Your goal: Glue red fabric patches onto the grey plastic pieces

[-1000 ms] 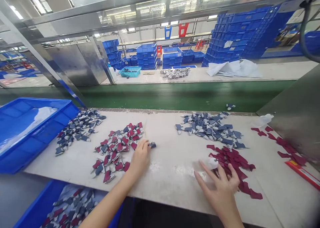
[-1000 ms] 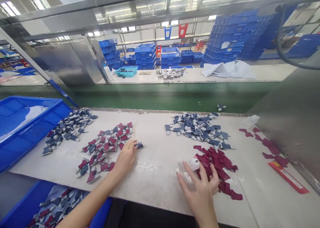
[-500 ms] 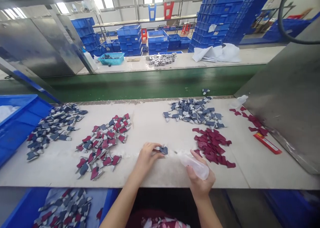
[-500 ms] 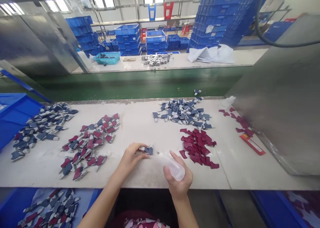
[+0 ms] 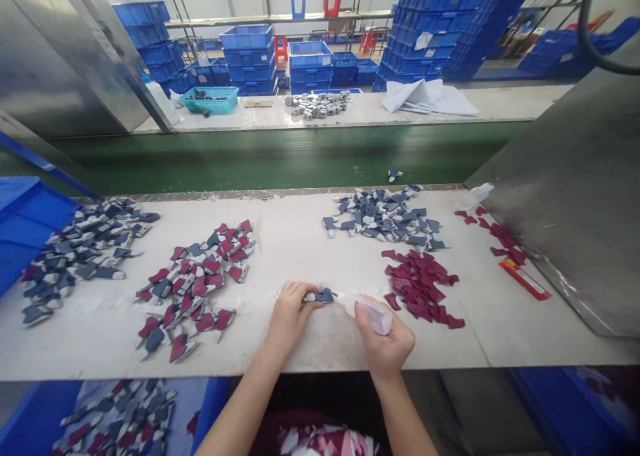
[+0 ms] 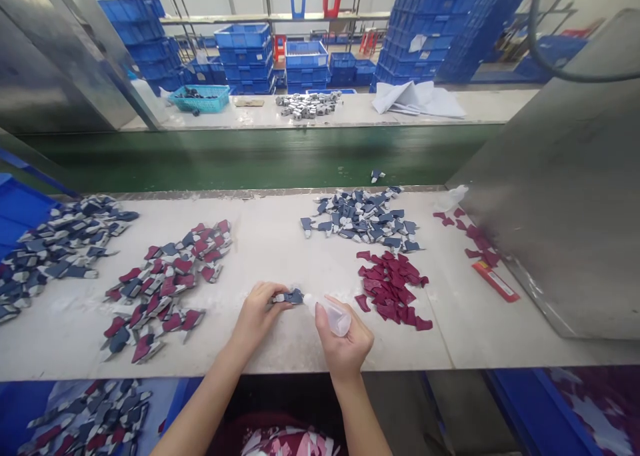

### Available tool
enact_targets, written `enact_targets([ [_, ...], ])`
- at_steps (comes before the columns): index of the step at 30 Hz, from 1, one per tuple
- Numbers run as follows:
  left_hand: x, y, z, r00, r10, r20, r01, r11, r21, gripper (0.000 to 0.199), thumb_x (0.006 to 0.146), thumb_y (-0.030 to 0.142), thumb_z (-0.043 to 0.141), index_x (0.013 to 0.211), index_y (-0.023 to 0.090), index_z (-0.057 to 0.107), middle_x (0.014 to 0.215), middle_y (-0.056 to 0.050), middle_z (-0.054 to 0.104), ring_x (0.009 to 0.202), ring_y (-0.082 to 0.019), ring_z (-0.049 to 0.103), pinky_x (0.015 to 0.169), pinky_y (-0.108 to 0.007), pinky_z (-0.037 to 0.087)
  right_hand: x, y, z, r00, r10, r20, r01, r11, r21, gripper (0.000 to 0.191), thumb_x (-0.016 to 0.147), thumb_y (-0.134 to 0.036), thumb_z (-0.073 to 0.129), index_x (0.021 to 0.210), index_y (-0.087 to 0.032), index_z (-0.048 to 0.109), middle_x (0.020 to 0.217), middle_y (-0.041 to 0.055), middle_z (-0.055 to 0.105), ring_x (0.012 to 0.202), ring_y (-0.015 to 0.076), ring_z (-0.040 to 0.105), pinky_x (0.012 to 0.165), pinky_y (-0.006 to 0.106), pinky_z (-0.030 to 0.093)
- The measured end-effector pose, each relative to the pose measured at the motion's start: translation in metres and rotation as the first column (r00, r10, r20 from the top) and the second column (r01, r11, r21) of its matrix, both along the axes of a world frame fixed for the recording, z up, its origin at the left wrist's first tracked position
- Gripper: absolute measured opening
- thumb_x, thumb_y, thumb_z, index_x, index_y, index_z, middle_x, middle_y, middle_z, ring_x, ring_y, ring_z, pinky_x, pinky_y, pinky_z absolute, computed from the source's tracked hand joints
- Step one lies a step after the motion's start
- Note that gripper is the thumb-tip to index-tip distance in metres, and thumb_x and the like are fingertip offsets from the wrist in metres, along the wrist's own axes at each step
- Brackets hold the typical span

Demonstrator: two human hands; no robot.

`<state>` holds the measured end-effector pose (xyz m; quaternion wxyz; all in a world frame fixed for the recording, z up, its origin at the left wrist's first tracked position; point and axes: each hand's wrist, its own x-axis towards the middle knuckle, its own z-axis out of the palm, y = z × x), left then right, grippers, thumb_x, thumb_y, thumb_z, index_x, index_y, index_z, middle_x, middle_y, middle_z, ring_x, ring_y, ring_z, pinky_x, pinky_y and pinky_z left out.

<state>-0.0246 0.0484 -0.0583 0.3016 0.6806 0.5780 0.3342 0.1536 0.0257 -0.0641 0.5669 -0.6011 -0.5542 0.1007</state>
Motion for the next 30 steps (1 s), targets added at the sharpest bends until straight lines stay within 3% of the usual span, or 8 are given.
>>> enact_targets([
  [9, 0.0006, 0.0002, 0.0003, 1.000, 0.009, -0.027, -0.008, 1.000, 0.026, 0.013, 0.084, 0.015, 0.069, 0.093, 0.025, 0.067, 0.091, -0.003, 0.073, 0.088, -0.024, 0.064, 0.076, -0.036, 0.052, -0.0006, 0.0002, 0.0013, 0.998, 0.064, -0.015, -0.064, 0.998, -0.002, 0.020, 0.085, -0.035, 0.070, 0.086, -0.016, 0.076, 0.077, 0.0065, 0.077, 0.064, 0.0209, 0.073, 0.061, 0.029, 0.060],
  [30, 0.0013, 0.0005, 0.0013, 1.000, 0.018, 0.010, -0.019, 1.000, 0.015, 0.013, 0.083, 0.012, 0.070, 0.092, 0.021, 0.067, 0.092, -0.004, 0.073, 0.089, -0.024, 0.063, 0.079, -0.036, 0.052, -0.0019, -0.0040, 0.0000, 0.993, -0.007, -0.119, 0.006, 1.000, -0.007, 0.022, 0.085, -0.037, 0.070, 0.083, -0.016, 0.075, 0.077, 0.0075, 0.076, 0.067, 0.0231, 0.073, 0.064, 0.031, 0.058],
])
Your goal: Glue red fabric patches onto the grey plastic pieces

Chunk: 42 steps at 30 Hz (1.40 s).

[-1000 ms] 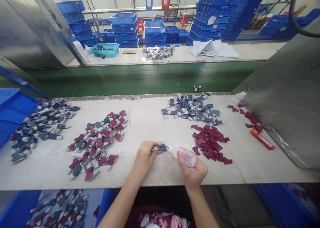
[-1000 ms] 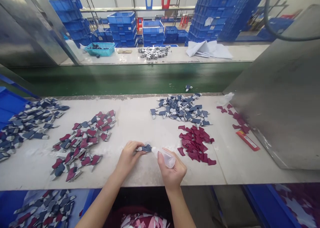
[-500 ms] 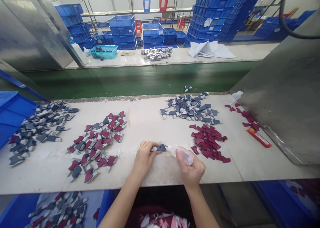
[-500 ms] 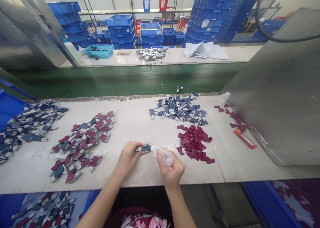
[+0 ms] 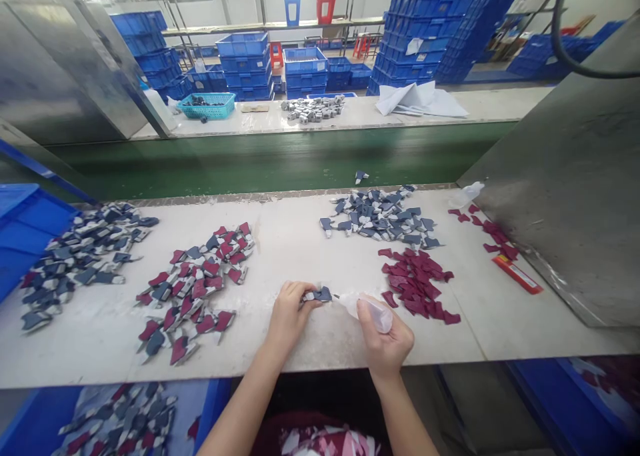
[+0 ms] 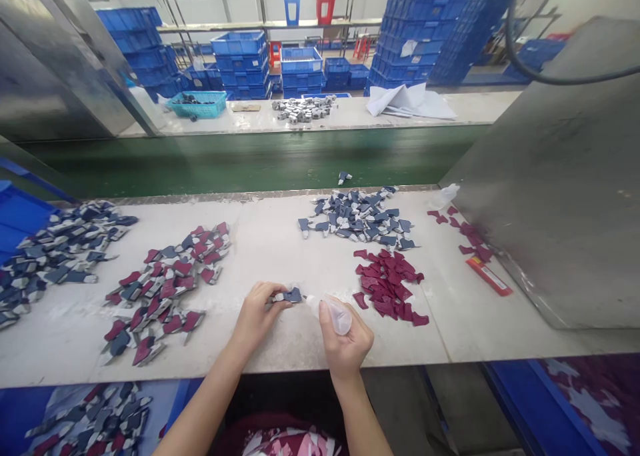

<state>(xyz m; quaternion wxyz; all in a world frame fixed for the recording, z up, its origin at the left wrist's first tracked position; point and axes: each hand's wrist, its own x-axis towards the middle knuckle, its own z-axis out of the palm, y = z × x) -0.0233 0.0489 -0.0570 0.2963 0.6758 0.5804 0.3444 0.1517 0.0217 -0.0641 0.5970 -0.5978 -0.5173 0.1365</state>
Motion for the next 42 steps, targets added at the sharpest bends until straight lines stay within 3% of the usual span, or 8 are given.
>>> enact_targets([
  [8, 0.002, 0.000, 0.001, 1.000, 0.024, 0.008, -0.024, 0.999, -0.024, 0.018, 0.079, 0.008, 0.072, 0.092, 0.020, 0.068, 0.091, -0.004, 0.073, 0.088, -0.023, 0.063, 0.079, -0.035, 0.052, 0.003, -0.005, -0.006, 0.997, -0.049, -0.054, 0.050, 0.999, 0.020, 0.022, 0.084, -0.037, 0.070, 0.083, -0.015, 0.074, 0.075, 0.0067, 0.075, 0.064, 0.0218, 0.071, 0.060, 0.031, 0.058],
  [15, 0.002, 0.001, 0.001, 0.999, 0.035, 0.024, -0.034, 0.999, -0.041, 0.017, 0.079, 0.010, 0.074, 0.091, 0.020, 0.068, 0.090, -0.003, 0.073, 0.087, -0.023, 0.063, 0.078, -0.035, 0.053, 0.000, 0.002, 0.001, 0.982, 0.167, 0.090, -0.170, 0.985, 0.022, 0.019, 0.082, -0.033, 0.072, 0.088, -0.016, 0.076, 0.075, 0.0058, 0.076, 0.060, 0.0183, 0.070, 0.055, 0.026, 0.056],
  [32, 0.002, 0.001, -0.001, 0.999, 0.043, 0.021, -0.043, 0.998, -0.036, 0.018, 0.077, 0.011, 0.077, 0.090, 0.021, 0.068, 0.088, -0.003, 0.073, 0.086, -0.022, 0.064, 0.076, -0.034, 0.053, -0.003, 0.007, 0.009, 0.965, 0.188, 0.181, -0.203, 0.977, 0.068, 0.013, 0.086, -0.027, 0.069, 0.090, -0.016, 0.073, 0.075, 0.0056, 0.075, 0.061, 0.0173, 0.070, 0.056, 0.024, 0.057],
  [42, 0.002, 0.001, 0.001, 0.999, 0.038, 0.029, -0.037, 0.999, -0.040, 0.015, 0.079, 0.013, 0.074, 0.090, 0.022, 0.068, 0.088, -0.003, 0.072, 0.086, -0.022, 0.064, 0.076, -0.034, 0.053, -0.002, 0.007, 0.010, 0.962, 0.249, 0.115, -0.256, 0.966, 0.045, 0.013, 0.085, -0.028, 0.069, 0.090, -0.016, 0.075, 0.077, 0.0057, 0.076, 0.063, 0.0189, 0.072, 0.059, 0.026, 0.059],
])
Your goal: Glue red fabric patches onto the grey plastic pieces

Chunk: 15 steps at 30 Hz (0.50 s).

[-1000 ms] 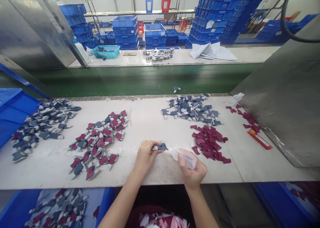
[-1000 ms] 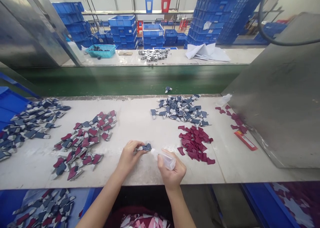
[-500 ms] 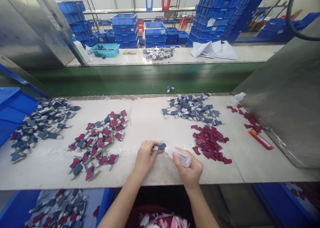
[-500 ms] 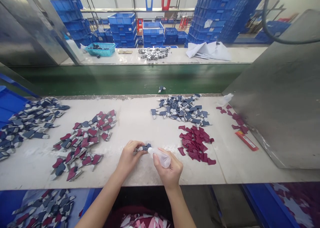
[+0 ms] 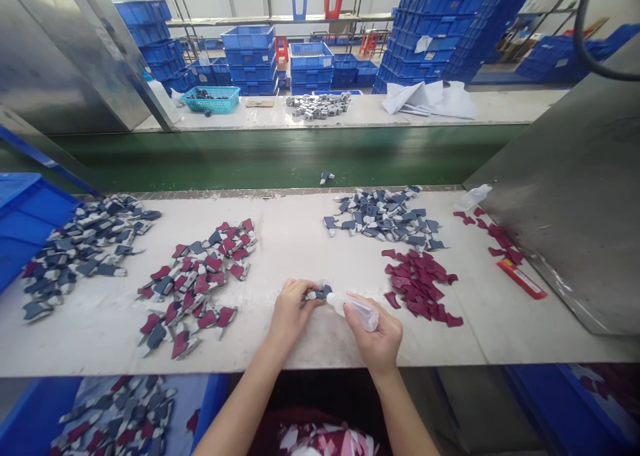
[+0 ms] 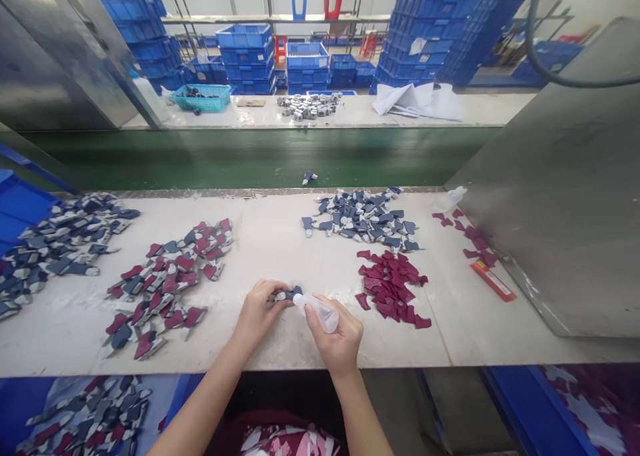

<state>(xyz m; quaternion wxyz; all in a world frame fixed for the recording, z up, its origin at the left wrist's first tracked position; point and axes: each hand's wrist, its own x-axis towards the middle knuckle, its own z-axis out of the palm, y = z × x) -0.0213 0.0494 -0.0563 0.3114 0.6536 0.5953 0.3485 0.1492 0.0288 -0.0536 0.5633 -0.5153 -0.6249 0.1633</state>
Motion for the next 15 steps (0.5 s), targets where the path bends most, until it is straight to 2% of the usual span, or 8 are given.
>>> enact_targets([
  [5, -0.0002, -0.0002, 0.0018, 1.000, -0.008, -0.001, 0.008, 1.000, 0.003, 0.013, 0.081, 0.013, 0.072, 0.090, 0.022, 0.068, 0.090, -0.003, 0.073, 0.088, -0.023, 0.064, 0.077, -0.036, 0.053, 0.0010, -0.0005, -0.0003, 0.997, -0.035, -0.073, 0.026, 0.993, -0.113, 0.020, 0.086, -0.035, 0.067, 0.083, -0.017, 0.075, 0.073, 0.0055, 0.075, 0.062, 0.0203, 0.071, 0.056, 0.028, 0.058],
  [15, -0.0007, -0.0005, 0.0021, 1.000, -0.016, -0.012, 0.016, 1.000, -0.002, 0.014, 0.080, 0.013, 0.072, 0.090, 0.021, 0.068, 0.090, -0.004, 0.073, 0.088, -0.023, 0.064, 0.075, -0.034, 0.052, 0.0038, -0.0046, -0.0047, 0.968, -0.156, -0.198, 0.117, 0.974, -0.196, 0.027, 0.084, -0.041, 0.069, 0.075, -0.016, 0.075, 0.067, 0.0046, 0.073, 0.059, 0.0207, 0.069, 0.056, 0.028, 0.055],
])
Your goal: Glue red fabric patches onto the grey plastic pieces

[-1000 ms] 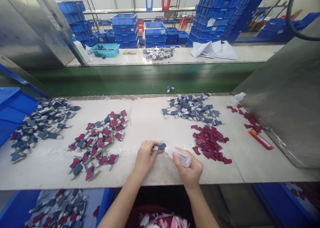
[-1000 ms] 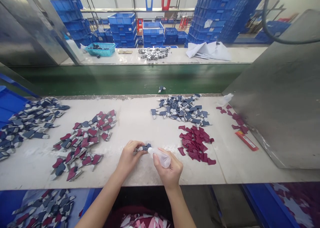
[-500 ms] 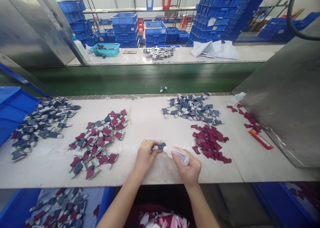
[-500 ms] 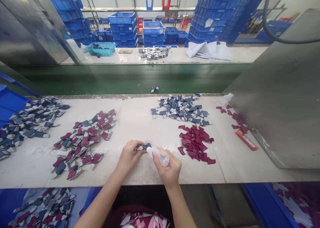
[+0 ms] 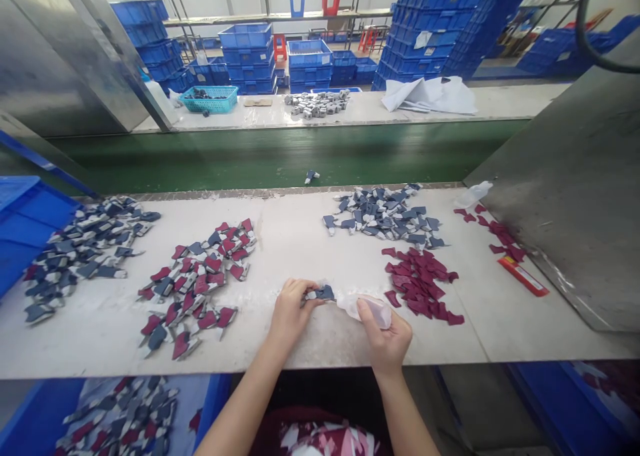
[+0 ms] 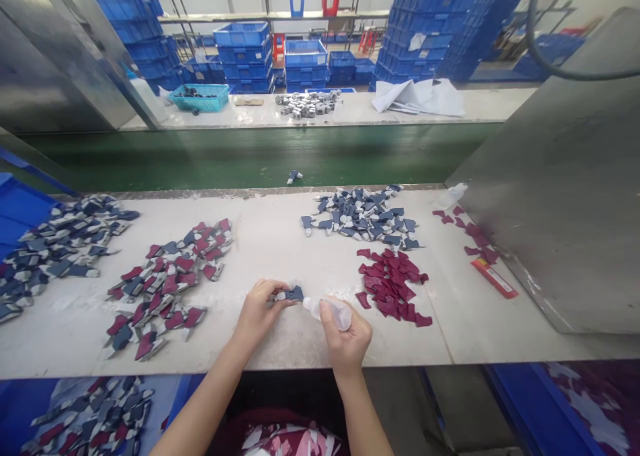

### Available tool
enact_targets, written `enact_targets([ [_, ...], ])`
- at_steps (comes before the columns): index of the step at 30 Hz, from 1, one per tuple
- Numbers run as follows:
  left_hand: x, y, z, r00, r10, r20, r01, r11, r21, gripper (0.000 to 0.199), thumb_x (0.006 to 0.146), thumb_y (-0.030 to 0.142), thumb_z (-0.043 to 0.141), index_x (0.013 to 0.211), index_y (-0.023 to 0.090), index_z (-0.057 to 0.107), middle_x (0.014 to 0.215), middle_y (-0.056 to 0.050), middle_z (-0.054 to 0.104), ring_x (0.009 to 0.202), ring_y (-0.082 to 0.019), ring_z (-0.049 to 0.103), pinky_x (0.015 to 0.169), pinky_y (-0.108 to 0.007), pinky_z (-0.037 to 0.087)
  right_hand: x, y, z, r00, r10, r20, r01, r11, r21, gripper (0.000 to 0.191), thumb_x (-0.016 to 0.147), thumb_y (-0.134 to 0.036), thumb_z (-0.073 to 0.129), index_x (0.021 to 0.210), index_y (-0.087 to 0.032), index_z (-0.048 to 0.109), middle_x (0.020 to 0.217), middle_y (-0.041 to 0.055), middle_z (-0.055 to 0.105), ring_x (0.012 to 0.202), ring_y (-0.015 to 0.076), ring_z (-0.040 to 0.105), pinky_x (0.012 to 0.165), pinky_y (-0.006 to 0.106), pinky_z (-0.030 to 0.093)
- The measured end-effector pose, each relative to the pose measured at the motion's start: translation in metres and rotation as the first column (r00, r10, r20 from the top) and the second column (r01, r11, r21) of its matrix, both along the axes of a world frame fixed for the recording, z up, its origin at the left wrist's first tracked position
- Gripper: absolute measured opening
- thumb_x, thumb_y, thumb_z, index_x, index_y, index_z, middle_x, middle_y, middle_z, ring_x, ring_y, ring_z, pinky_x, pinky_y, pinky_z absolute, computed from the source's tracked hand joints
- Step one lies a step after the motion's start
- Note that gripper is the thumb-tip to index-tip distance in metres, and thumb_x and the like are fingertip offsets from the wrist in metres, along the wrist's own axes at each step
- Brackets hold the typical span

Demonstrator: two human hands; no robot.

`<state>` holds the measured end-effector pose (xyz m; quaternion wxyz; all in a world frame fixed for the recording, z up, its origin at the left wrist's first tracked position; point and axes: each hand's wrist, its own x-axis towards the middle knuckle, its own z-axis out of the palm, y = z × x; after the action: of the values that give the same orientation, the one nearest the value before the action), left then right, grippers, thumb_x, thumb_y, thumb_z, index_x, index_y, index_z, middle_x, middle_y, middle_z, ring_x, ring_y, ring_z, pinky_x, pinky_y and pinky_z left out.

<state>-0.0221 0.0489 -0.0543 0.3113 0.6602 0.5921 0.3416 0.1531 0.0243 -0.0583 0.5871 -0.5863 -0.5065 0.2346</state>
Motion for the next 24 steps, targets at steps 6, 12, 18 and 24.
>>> enact_targets([
  [6, -0.001, 0.000, 0.001, 1.000, -0.005, 0.002, 0.005, 1.000, 0.000, 0.016, 0.079, 0.010, 0.071, 0.091, 0.020, 0.067, 0.090, -0.004, 0.073, 0.089, -0.023, 0.064, 0.077, -0.035, 0.052, -0.001, -0.002, -0.001, 0.989, -0.138, -0.057, 0.137, 0.990, -0.030, 0.033, 0.083, -0.046, 0.069, 0.074, -0.015, 0.075, 0.065, 0.0058, 0.073, 0.059, 0.0226, 0.069, 0.055, 0.030, 0.055],
  [12, 0.001, 0.000, 0.001, 1.000, -0.008, -0.015, 0.008, 1.000, -0.009, 0.014, 0.081, 0.012, 0.069, 0.090, 0.022, 0.067, 0.090, -0.004, 0.072, 0.088, -0.023, 0.063, 0.077, -0.035, 0.052, 0.002, -0.004, -0.010, 0.957, -0.244, -0.157, 0.237, 0.969, -0.063, 0.034, 0.078, -0.046, 0.073, 0.080, -0.012, 0.074, 0.070, 0.0084, 0.073, 0.061, 0.0229, 0.068, 0.053, 0.030, 0.054],
  [18, -0.014, 0.005, 0.023, 0.987, -0.124, -0.103, 0.118, 0.991, -0.058, 0.040, 0.072, 0.017, 0.080, 0.109, 0.024, 0.066, 0.102, -0.007, 0.071, 0.102, -0.028, 0.064, 0.088, -0.041, 0.052, 0.005, 0.009, 0.002, 0.916, -0.195, -0.352, 0.168, 0.980, -0.106, 0.037, 0.075, -0.042, 0.079, 0.095, -0.016, 0.062, 0.080, 0.0056, 0.071, 0.068, 0.0216, 0.071, 0.066, 0.035, 0.058],
  [24, -0.049, 0.098, 0.080, 0.958, -0.117, -0.263, 0.139, 0.988, 0.068, 0.038, 0.086, 0.036, 0.067, 0.122, 0.023, 0.061, 0.119, -0.009, 0.069, 0.110, -0.027, 0.064, 0.091, -0.038, 0.051, -0.001, 0.038, 0.004, 0.985, -0.019, -0.169, -0.009, 0.987, -0.162, 0.054, 0.068, -0.044, 0.081, 0.110, -0.020, 0.058, 0.101, 0.0114, 0.074, 0.097, 0.0277, 0.072, 0.087, 0.043, 0.057],
])
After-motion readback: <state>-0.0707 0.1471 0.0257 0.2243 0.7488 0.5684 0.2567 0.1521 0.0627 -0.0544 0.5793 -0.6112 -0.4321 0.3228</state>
